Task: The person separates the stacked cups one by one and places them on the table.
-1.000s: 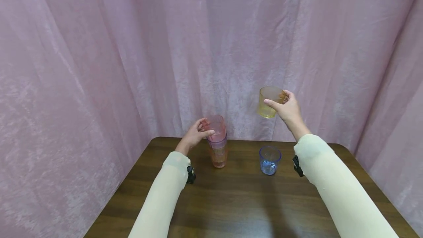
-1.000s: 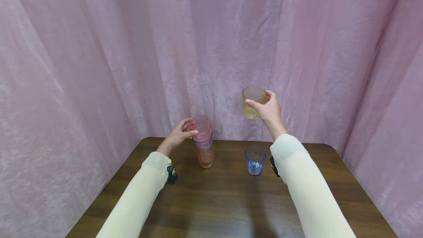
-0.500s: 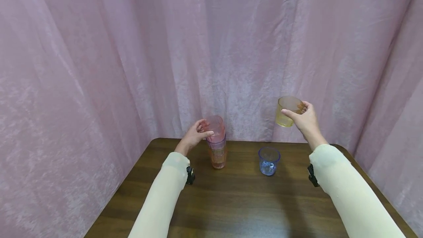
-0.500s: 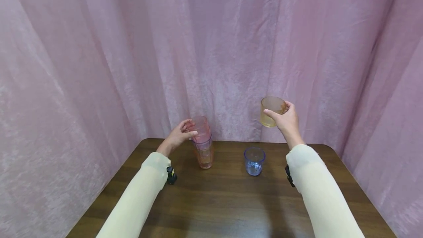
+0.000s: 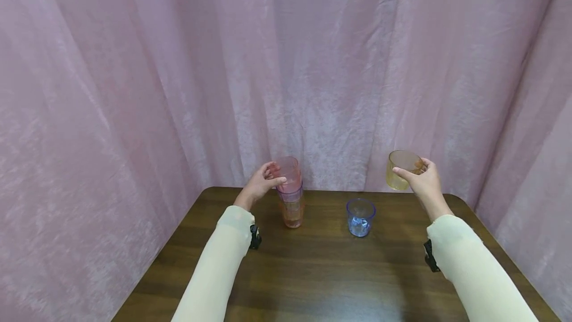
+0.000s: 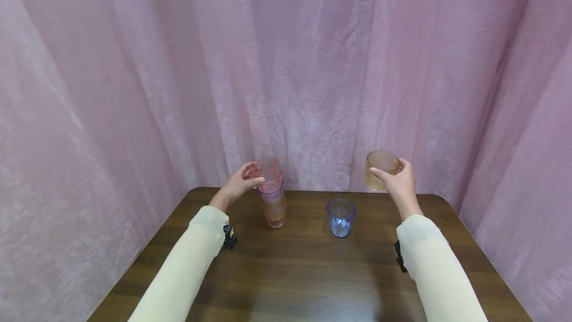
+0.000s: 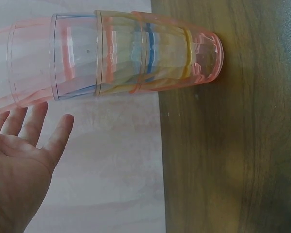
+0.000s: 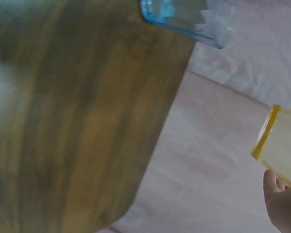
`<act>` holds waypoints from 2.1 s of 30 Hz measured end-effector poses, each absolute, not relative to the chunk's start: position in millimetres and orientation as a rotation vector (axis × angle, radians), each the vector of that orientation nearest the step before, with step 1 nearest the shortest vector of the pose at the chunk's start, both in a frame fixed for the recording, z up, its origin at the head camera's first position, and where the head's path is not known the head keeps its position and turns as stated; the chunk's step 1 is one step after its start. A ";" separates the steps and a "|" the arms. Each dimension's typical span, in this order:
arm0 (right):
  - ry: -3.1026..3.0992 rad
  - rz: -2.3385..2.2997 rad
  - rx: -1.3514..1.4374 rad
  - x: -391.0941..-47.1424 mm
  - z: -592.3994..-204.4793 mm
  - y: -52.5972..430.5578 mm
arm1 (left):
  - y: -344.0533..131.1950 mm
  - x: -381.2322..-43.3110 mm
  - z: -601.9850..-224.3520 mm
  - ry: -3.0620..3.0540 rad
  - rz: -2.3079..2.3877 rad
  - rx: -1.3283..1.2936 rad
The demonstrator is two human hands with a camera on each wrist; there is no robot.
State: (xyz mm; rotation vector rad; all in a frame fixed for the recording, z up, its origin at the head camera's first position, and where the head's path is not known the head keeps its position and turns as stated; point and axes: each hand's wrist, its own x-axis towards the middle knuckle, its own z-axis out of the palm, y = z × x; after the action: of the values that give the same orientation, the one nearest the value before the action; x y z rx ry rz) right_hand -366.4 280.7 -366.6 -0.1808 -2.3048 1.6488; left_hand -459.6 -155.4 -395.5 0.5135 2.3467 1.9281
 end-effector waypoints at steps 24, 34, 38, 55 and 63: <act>-2.410 1.664 -0.401 -348.2 -465.6 295.6 | -149.8 -455.9 -393.5 2.329 1.937 0.497; -2.426 1.676 -0.388 -342.6 -485.6 294.2 | -151.7 -450.3 -386.0 2.289 1.910 0.503; -2.452 1.702 -0.364 -338.6 -495.7 292.7 | -153.3 -452.1 -391.5 2.319 1.923 0.483; -2.625 1.575 -0.317 -338.8 -506.6 295.1 | -156.9 -455.8 -395.2 2.337 1.936 0.460; -2.691 1.539 -0.295 -338.5 -497.0 302.9 | -158.1 -454.9 -397.4 2.321 1.983 0.486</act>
State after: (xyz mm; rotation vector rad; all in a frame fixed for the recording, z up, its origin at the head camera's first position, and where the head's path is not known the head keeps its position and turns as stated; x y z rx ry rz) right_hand -338.5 302.9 -497.0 -0.2948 -2.6906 1.5387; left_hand -454.9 -158.1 -397.4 0.4860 2.3206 1.9829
